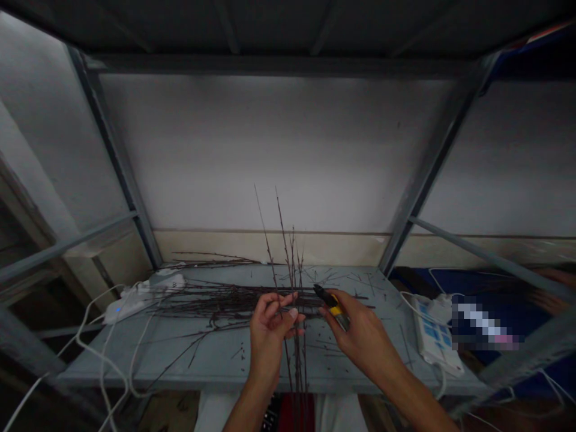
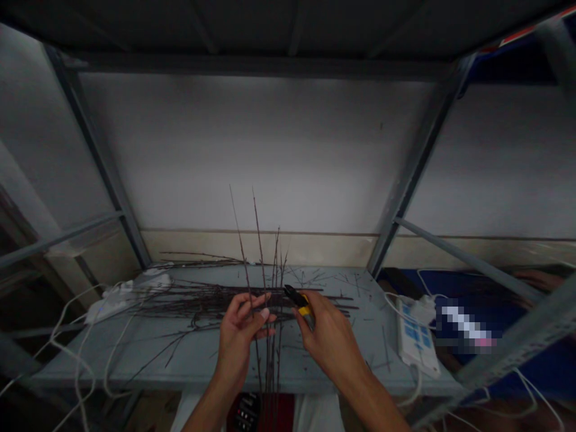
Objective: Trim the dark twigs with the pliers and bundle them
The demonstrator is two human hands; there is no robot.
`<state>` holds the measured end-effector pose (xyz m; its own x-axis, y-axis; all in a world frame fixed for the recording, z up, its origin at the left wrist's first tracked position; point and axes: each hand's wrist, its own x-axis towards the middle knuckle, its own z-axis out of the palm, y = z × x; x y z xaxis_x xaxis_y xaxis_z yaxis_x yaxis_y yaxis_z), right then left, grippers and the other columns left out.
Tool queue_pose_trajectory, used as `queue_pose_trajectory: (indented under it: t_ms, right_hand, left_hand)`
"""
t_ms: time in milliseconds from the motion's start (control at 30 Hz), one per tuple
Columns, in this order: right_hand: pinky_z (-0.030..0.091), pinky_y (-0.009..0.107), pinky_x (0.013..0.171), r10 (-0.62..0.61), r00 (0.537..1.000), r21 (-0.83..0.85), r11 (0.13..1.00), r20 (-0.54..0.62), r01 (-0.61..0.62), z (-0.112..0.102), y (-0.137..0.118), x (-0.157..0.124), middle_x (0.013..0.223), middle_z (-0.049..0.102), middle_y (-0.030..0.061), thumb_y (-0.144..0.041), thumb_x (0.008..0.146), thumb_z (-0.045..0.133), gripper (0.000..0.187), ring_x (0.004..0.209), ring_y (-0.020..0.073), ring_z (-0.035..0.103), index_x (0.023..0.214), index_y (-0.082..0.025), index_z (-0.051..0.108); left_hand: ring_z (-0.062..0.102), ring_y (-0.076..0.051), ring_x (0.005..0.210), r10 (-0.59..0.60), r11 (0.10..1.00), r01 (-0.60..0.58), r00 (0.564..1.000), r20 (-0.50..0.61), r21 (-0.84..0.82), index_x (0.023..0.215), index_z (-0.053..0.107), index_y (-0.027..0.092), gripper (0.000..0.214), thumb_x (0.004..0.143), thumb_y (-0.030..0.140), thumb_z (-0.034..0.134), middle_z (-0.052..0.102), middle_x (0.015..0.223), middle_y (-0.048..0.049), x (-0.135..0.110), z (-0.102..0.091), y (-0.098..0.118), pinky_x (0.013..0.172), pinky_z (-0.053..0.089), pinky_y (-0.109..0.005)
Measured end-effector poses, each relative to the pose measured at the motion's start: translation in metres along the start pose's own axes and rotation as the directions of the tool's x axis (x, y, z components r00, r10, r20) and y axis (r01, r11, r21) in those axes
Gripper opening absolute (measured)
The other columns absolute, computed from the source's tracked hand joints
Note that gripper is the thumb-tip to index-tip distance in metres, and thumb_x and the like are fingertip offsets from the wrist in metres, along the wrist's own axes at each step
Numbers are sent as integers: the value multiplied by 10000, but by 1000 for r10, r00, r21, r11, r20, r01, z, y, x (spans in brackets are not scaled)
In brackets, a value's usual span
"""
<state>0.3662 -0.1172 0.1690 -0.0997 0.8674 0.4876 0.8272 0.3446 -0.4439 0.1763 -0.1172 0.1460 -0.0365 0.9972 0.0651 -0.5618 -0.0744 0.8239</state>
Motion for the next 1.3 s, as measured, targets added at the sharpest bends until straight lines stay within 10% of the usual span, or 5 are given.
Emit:
queue_pose_trajectory:
  t_ms: [800, 1133, 1300]
  right_hand:
    - [445, 448, 845, -492, 826, -385, 731, 277, 564, -12, -1, 35, 1061, 710, 116, -68, 750, 619, 432, 981, 320, 603, 1173, -153, 603]
    - [452, 318, 668, -133, 982, -69, 987, 137, 143, 5, -3, 32, 777, 712, 24, -206, 887, 572, 83, 732, 230, 678, 851, -211, 647]
    - [508, 325, 691, 149, 986, 400, 901, 77, -168, -7, -27, 37, 769, 734, 28, -524, 869, 644, 320, 731, 231, 687, 889, -209, 693]
  left_hand:
    - [733, -204, 624, -121, 988, 127, 990, 76, -88, 866, 514, 205, 431, 667, 259, 892, 676, 892, 5, -7, -1, 11, 440, 562, -262]
    - [741, -202, 687, -66, 998, 67, 998, 17, -19, 942, 557, 187, 380, 719, 245, 858, 695, 971, -35, -1, -5, 9, 444, 565, -232]
    - [755, -237, 751, -11, 999, 11, 1000, 8, 35, 901, 555, 187, 341, 740, 268, 845, 698, 1020, -54, -5, -3, 11, 468, 586, -250]
